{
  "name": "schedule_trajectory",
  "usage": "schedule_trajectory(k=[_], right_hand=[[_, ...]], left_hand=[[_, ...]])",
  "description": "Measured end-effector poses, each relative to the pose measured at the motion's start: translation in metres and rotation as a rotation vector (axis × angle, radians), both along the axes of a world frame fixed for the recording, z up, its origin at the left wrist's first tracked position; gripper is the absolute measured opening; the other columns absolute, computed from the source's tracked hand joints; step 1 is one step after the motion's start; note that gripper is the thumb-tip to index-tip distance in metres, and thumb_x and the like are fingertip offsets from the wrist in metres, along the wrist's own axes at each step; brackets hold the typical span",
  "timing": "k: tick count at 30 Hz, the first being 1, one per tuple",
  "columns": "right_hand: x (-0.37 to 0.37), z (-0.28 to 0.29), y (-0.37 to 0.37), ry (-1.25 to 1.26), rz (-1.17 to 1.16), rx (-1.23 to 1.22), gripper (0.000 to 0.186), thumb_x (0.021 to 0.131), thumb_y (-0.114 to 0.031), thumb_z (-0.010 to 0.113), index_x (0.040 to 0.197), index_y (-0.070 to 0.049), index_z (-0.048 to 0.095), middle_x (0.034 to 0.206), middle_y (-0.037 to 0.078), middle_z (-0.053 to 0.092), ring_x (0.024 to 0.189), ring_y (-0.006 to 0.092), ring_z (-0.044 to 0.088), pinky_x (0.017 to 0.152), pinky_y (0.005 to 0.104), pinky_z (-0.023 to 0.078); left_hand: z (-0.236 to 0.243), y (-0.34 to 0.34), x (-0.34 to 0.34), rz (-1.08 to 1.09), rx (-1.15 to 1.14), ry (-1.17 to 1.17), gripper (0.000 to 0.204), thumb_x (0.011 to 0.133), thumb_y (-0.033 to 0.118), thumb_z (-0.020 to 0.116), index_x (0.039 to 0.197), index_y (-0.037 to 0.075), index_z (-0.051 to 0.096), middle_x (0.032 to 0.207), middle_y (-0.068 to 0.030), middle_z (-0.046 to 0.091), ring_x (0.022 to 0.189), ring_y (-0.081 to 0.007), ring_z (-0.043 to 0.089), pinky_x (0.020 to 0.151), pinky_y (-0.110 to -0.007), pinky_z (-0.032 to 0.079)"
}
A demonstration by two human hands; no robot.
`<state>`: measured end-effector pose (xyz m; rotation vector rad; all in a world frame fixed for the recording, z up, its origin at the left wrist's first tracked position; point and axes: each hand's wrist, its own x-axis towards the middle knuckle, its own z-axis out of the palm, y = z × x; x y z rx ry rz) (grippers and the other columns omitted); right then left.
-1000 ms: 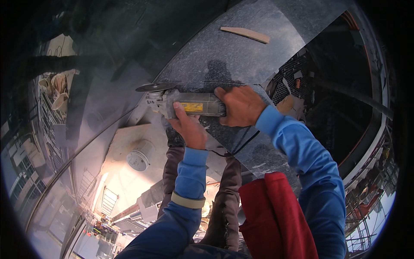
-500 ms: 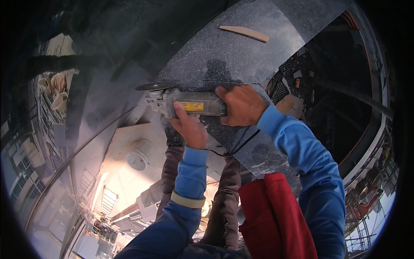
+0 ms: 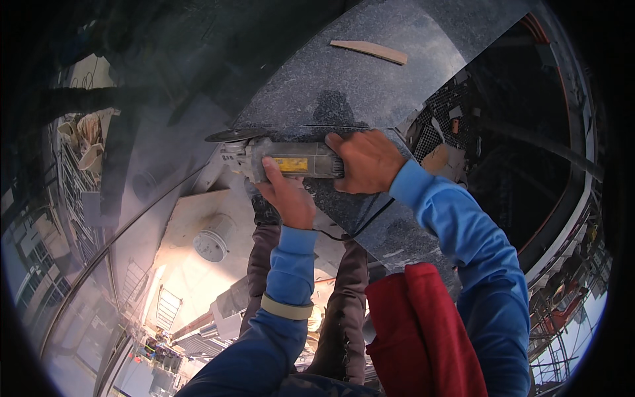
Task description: The person uses an angle grinder to cut a large stone slab on a rooftop construction site. They guide the grinder along a marked line, then lift and reposition the cut slab with assistance from another worker.
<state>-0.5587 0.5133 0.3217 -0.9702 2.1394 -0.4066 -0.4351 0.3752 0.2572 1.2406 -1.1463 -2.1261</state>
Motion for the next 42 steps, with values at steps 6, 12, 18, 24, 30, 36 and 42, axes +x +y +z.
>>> schedule_trajectory(k=[6, 12, 18, 24, 30, 36, 42], right_hand=[[-0.002, 0.003, -0.001, 0.000, 0.010, 0.015, 0.073, 0.069, -0.029, 0.081, 0.128, 0.006, 0.057, 0.081, 0.021, 0.072, 0.080, 0.0360, 0.074, 0.074, 0.0440, 0.059], [-0.004, 0.008, -0.001, -0.013, 0.010, 0.033, 0.072, 0.070, -0.029, 0.080, 0.128, 0.007, 0.057, 0.080, 0.021, 0.072, 0.079, 0.0360, 0.074, 0.075, 0.0438, 0.059], [-0.003, 0.009, 0.001, -0.015, 0.006, 0.033, 0.071, 0.070, -0.029, 0.080, 0.127, 0.006, 0.057, 0.079, 0.021, 0.072, 0.079, 0.0356, 0.074, 0.075, 0.0438, 0.059], [-0.002, 0.004, 0.001, -0.008, -0.018, -0.012, 0.068, 0.068, -0.029, 0.081, 0.124, 0.005, 0.060, 0.082, 0.022, 0.072, 0.081, 0.0369, 0.074, 0.077, 0.0448, 0.059], [-0.002, 0.006, 0.000, -0.007, -0.018, 0.001, 0.069, 0.068, -0.029, 0.081, 0.125, 0.005, 0.059, 0.083, 0.022, 0.072, 0.082, 0.0370, 0.074, 0.078, 0.0447, 0.059], [-0.002, 0.012, 0.003, -0.027, -0.004, 0.049, 0.071, 0.070, -0.029, 0.082, 0.127, 0.005, 0.058, 0.083, 0.022, 0.072, 0.082, 0.0363, 0.074, 0.076, 0.0437, 0.059], [-0.002, 0.014, 0.004, -0.002, -0.001, 0.037, 0.071, 0.069, -0.029, 0.082, 0.127, 0.005, 0.058, 0.083, 0.021, 0.072, 0.082, 0.0358, 0.074, 0.076, 0.0443, 0.059]], left_hand=[[0.001, 0.001, -0.001, 0.022, 0.018, -0.020, 0.073, 0.103, 0.038, 0.059, 0.158, 0.014, 0.018, 0.155, -0.0126, 0.035, 0.138, -0.0287, 0.044, 0.112, -0.053, 0.041], [0.006, 0.004, -0.002, 0.014, 0.016, -0.013, 0.074, 0.103, 0.039, 0.060, 0.158, 0.014, 0.018, 0.154, -0.0124, 0.036, 0.138, -0.0276, 0.044, 0.112, -0.052, 0.040], [0.007, 0.007, -0.004, 0.066, -0.012, -0.016, 0.067, 0.102, 0.041, 0.062, 0.153, 0.013, 0.030, 0.150, -0.0115, 0.042, 0.136, -0.0278, 0.046, 0.112, -0.054, 0.040], [0.005, 0.003, -0.002, 0.005, 0.010, -0.018, 0.074, 0.102, 0.040, 0.060, 0.157, 0.013, 0.018, 0.154, -0.0133, 0.036, 0.138, -0.0289, 0.044, 0.112, -0.053, 0.040], [0.006, 0.003, -0.005, 0.045, 0.028, -0.044, 0.072, 0.101, 0.042, 0.062, 0.154, 0.008, 0.028, 0.150, -0.0137, 0.041, 0.135, -0.0284, 0.047, 0.112, -0.053, 0.040], [0.010, 0.009, -0.004, 0.059, -0.008, -0.019, 0.069, 0.102, 0.040, 0.061, 0.154, 0.010, 0.027, 0.150, -0.0125, 0.042, 0.135, -0.0279, 0.047, 0.112, -0.053, 0.041], [0.008, 0.007, -0.002, 0.010, 0.024, 0.001, 0.082, 0.101, 0.041, 0.062, 0.160, 0.014, 0.012, 0.156, -0.0135, 0.033, 0.140, -0.0296, 0.041, 0.113, -0.052, 0.038]])
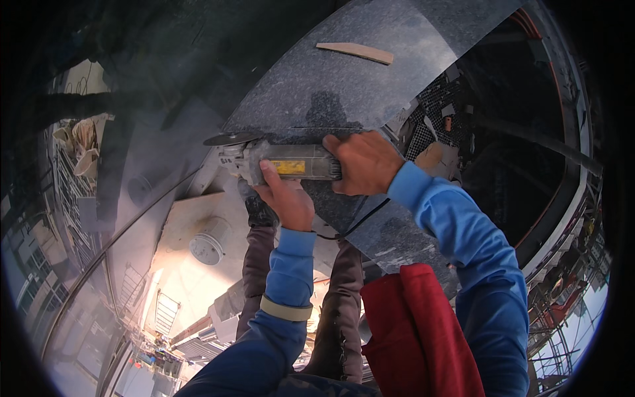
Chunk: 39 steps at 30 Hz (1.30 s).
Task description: The person uses an angle grinder to cut a large stone slab on a rooftop construction site. They guide the grinder along a marked line, then lift and reposition the cut slab with assistance from another worker.
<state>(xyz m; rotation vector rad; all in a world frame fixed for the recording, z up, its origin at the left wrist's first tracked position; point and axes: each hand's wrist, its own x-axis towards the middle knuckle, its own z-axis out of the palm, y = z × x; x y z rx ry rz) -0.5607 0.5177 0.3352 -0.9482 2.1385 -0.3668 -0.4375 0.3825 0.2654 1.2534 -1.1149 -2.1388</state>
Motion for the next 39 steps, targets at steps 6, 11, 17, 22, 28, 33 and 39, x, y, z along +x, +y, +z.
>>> schedule_trajectory(k=[6, 11, 17, 22, 28, 33, 39], right_hand=[[-0.001, -0.003, -0.002, -0.001, -0.016, -0.027, 0.070, 0.069, -0.029, 0.082, 0.126, 0.005, 0.059, 0.085, 0.022, 0.072, 0.083, 0.0365, 0.074, 0.078, 0.0451, 0.059], [0.000, -0.001, -0.002, -0.004, -0.014, -0.019, 0.071, 0.069, -0.029, 0.082, 0.127, 0.005, 0.058, 0.085, 0.022, 0.072, 0.084, 0.0367, 0.074, 0.078, 0.0449, 0.059], [-0.002, 0.006, -0.002, -0.015, -0.001, 0.023, 0.072, 0.070, -0.029, 0.082, 0.129, 0.005, 0.057, 0.083, 0.021, 0.073, 0.082, 0.0367, 0.074, 0.077, 0.0444, 0.059], [-0.001, 0.008, -0.002, -0.009, -0.004, 0.037, 0.073, 0.069, -0.029, 0.082, 0.129, 0.004, 0.058, 0.083, 0.021, 0.073, 0.083, 0.0362, 0.074, 0.077, 0.0445, 0.059], [0.002, -0.002, 0.000, 0.030, -0.028, -0.068, 0.069, 0.068, -0.032, 0.080, 0.122, 0.005, 0.059, 0.075, 0.023, 0.069, 0.075, 0.0395, 0.072, 0.073, 0.0460, 0.058], [0.001, 0.000, -0.002, 0.037, -0.025, -0.051, 0.066, 0.068, -0.031, 0.080, 0.120, 0.005, 0.059, 0.074, 0.022, 0.069, 0.075, 0.0395, 0.072, 0.072, 0.0460, 0.058], [-0.005, 0.015, -0.003, -0.024, 0.013, 0.077, 0.074, 0.070, -0.030, 0.081, 0.130, 0.005, 0.057, 0.084, 0.021, 0.073, 0.082, 0.0354, 0.074, 0.077, 0.0437, 0.060]], left_hand=[[-0.001, 0.000, -0.003, 0.035, -0.027, 0.014, 0.069, 0.103, 0.039, 0.060, 0.155, 0.009, 0.026, 0.151, -0.0136, 0.041, 0.135, -0.0291, 0.047, 0.111, -0.055, 0.042], [-0.001, 0.000, -0.002, 0.037, -0.007, -0.008, 0.069, 0.103, 0.040, 0.060, 0.155, 0.008, 0.027, 0.150, -0.0126, 0.042, 0.134, -0.0281, 0.048, 0.112, -0.054, 0.041], [-0.001, -0.001, 0.002, 0.002, 0.041, 0.039, 0.079, 0.102, 0.038, 0.061, 0.161, 0.016, 0.013, 0.156, -0.0111, 0.033, 0.140, -0.0276, 0.040, 0.115, -0.052, 0.035], [-0.003, -0.001, 0.003, 0.002, 0.036, 0.051, 0.077, 0.103, 0.037, 0.061, 0.160, 0.016, 0.015, 0.156, -0.0111, 0.035, 0.140, -0.0271, 0.041, 0.115, -0.051, 0.035], [-0.005, -0.003, 0.002, 0.024, 0.064, 0.036, 0.077, 0.102, 0.038, 0.062, 0.160, 0.015, 0.016, 0.155, -0.0109, 0.036, 0.139, -0.0273, 0.042, 0.114, -0.051, 0.036], [-0.002, -0.003, 0.001, 0.023, 0.091, 0.040, 0.078, 0.102, 0.038, 0.063, 0.160, 0.016, 0.016, 0.156, -0.0100, 0.036, 0.139, -0.0268, 0.042, 0.115, -0.051, 0.035], [0.003, 0.005, -0.001, 0.084, 0.046, 0.030, 0.066, 0.102, 0.039, 0.062, 0.152, 0.010, 0.030, 0.147, -0.0107, 0.045, 0.134, -0.0249, 0.047, 0.113, -0.048, 0.039]])
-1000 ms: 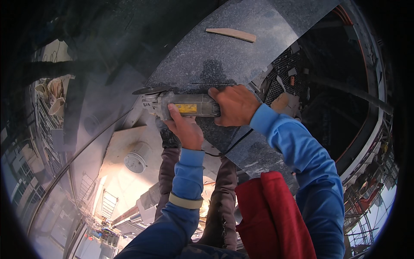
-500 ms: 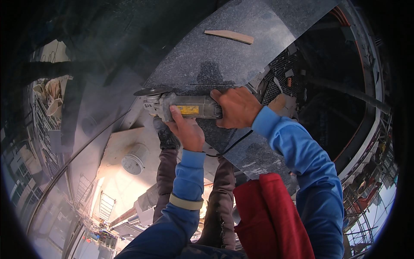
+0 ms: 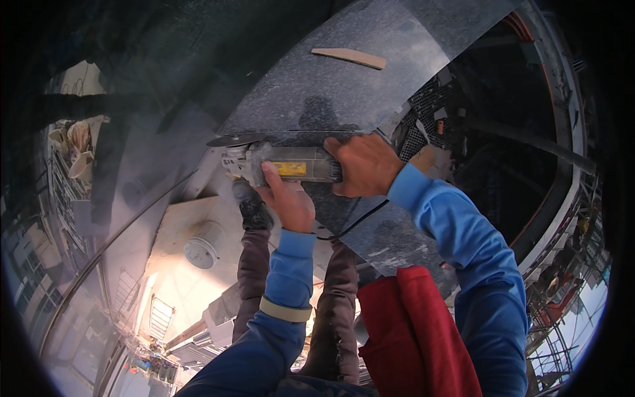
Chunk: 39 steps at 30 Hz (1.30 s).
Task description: The person uses an angle grinder to cut a large stone slab on a rooftop construction site. They guide the grinder along a marked line, then lift and reposition the cut slab with assistance from another worker.
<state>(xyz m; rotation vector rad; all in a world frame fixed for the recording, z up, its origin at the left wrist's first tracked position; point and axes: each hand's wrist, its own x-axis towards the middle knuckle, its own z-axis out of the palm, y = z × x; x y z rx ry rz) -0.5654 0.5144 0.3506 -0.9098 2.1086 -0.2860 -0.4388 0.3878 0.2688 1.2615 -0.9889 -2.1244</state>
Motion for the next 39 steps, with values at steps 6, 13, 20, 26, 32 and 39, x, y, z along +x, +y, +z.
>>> schedule_trajectory(k=[6, 13, 20, 26, 32, 39], right_hand=[[0.003, -0.005, 0.002, 0.049, -0.016, -0.064, 0.067, 0.067, -0.031, 0.080, 0.120, 0.006, 0.060, 0.074, 0.022, 0.069, 0.074, 0.0391, 0.072, 0.071, 0.0456, 0.058], [0.005, -0.015, 0.004, 0.041, -0.031, -0.112, 0.071, 0.067, -0.032, 0.080, 0.123, 0.006, 0.059, 0.076, 0.023, 0.070, 0.077, 0.0382, 0.072, 0.073, 0.0449, 0.058], [0.003, -0.007, 0.004, 0.035, -0.021, -0.067, 0.069, 0.068, -0.031, 0.080, 0.123, 0.005, 0.059, 0.077, 0.022, 0.070, 0.077, 0.0384, 0.072, 0.073, 0.0450, 0.058], [0.004, -0.006, 0.006, 0.052, -0.027, -0.088, 0.069, 0.068, -0.031, 0.081, 0.122, 0.005, 0.059, 0.077, 0.022, 0.070, 0.078, 0.0388, 0.072, 0.074, 0.0454, 0.058], [0.004, -0.013, 0.004, 0.038, -0.030, -0.092, 0.069, 0.067, -0.031, 0.081, 0.121, 0.005, 0.059, 0.077, 0.022, 0.070, 0.078, 0.0386, 0.072, 0.073, 0.0464, 0.058], [0.004, -0.009, 0.005, 0.056, -0.019, -0.089, 0.069, 0.067, -0.031, 0.082, 0.121, 0.006, 0.059, 0.077, 0.023, 0.070, 0.078, 0.0389, 0.072, 0.073, 0.0462, 0.058]], left_hand=[[-0.001, 0.000, 0.001, -0.018, 0.001, -0.005, 0.067, 0.102, 0.040, 0.062, 0.152, 0.010, 0.029, 0.148, -0.0107, 0.044, 0.134, -0.0251, 0.047, 0.114, -0.049, 0.038], [-0.008, -0.007, 0.005, -0.071, 0.041, 0.016, 0.079, 0.102, 0.038, 0.063, 0.160, 0.016, 0.015, 0.156, -0.0109, 0.035, 0.140, -0.0263, 0.040, 0.116, -0.050, 0.034], [-0.009, -0.005, 0.006, -0.072, 0.030, 0.033, 0.079, 0.101, 0.037, 0.064, 0.160, 0.014, 0.016, 0.155, -0.0104, 0.036, 0.140, -0.0255, 0.040, 0.116, -0.049, 0.035], [-0.009, -0.004, 0.006, -0.067, 0.039, 0.046, 0.075, 0.103, 0.034, 0.062, 0.159, 0.013, 0.018, 0.155, -0.0104, 0.036, 0.139, -0.0253, 0.041, 0.115, -0.048, 0.036], [-0.009, -0.007, 0.006, -0.067, 0.047, 0.022, 0.077, 0.102, 0.037, 0.062, 0.159, 0.014, 0.017, 0.156, -0.0106, 0.035, 0.139, -0.0265, 0.041, 0.115, -0.050, 0.036], [-0.005, -0.006, 0.004, -0.073, 0.047, 0.035, 0.078, 0.101, 0.038, 0.064, 0.159, 0.015, 0.017, 0.156, -0.0104, 0.035, 0.139, -0.0263, 0.042, 0.115, -0.050, 0.035]])
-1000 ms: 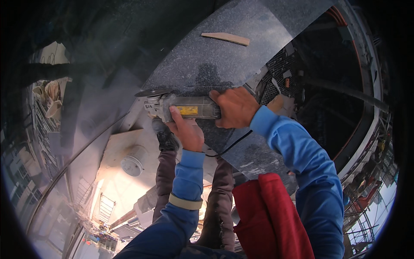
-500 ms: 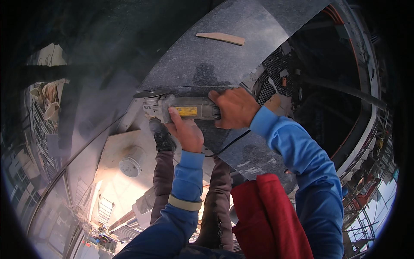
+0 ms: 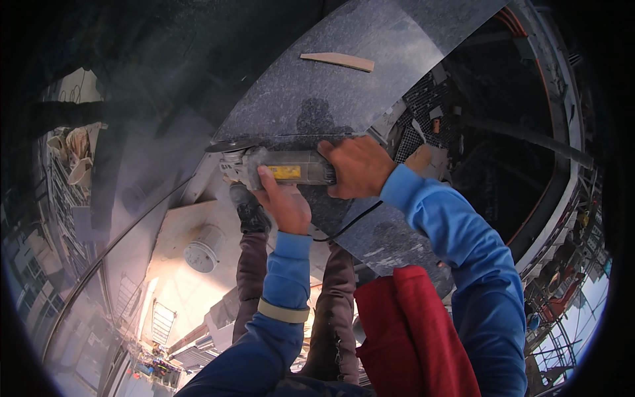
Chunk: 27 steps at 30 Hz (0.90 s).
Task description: The person uses an angle grinder to cut a large stone slab on a rooftop construction site. They guide the grinder along a marked line, then lift and reposition the cut slab with assistance from another worker.
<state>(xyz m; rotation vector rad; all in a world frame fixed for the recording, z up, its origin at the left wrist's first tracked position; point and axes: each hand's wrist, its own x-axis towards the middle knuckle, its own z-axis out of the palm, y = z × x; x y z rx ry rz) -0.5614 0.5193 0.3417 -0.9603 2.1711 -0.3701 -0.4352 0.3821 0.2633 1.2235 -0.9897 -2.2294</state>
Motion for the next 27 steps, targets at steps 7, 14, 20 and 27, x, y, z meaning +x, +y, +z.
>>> schedule_trajectory(k=[7, 14, 20, 27], right_hand=[[0.0000, 0.0050, 0.0009, 0.000, -0.012, 0.004, 0.069, 0.067, -0.030, 0.082, 0.122, 0.006, 0.059, 0.078, 0.023, 0.071, 0.079, 0.0394, 0.072, 0.074, 0.0456, 0.058], [-0.0011, 0.0012, -0.0005, -0.019, -0.006, -0.002, 0.069, 0.068, -0.031, 0.081, 0.123, 0.006, 0.059, 0.077, 0.022, 0.070, 0.078, 0.0378, 0.072, 0.074, 0.0452, 0.058], [-0.0005, 0.0022, -0.0004, 0.000, -0.006, -0.018, 0.068, 0.068, -0.031, 0.080, 0.121, 0.006, 0.059, 0.076, 0.022, 0.070, 0.077, 0.0388, 0.072, 0.073, 0.0458, 0.058], [-0.0013, 0.0094, 0.0006, -0.008, -0.010, 0.027, 0.067, 0.068, -0.031, 0.080, 0.119, 0.006, 0.060, 0.077, 0.023, 0.070, 0.078, 0.0392, 0.072, 0.074, 0.0463, 0.058]], left_hand=[[0.0061, 0.0040, -0.0016, 0.014, 0.017, 0.004, 0.072, 0.102, 0.036, 0.063, 0.157, 0.014, 0.022, 0.153, -0.0098, 0.038, 0.138, -0.0244, 0.043, 0.115, -0.047, 0.036], [0.0015, 0.0008, -0.0010, 0.007, 0.016, 0.009, 0.071, 0.102, 0.036, 0.063, 0.156, 0.012, 0.024, 0.151, -0.0099, 0.041, 0.136, -0.0245, 0.045, 0.114, -0.048, 0.037], [0.0014, 0.0007, -0.0007, 0.013, 0.031, 0.019, 0.069, 0.103, 0.033, 0.063, 0.156, 0.014, 0.023, 0.151, -0.0094, 0.041, 0.136, -0.0248, 0.046, 0.113, -0.049, 0.039], [0.0060, 0.0055, -0.0030, 0.026, 0.013, 0.052, 0.071, 0.103, 0.031, 0.063, 0.157, 0.014, 0.022, 0.152, -0.0091, 0.041, 0.137, -0.0248, 0.045, 0.114, -0.048, 0.038]])
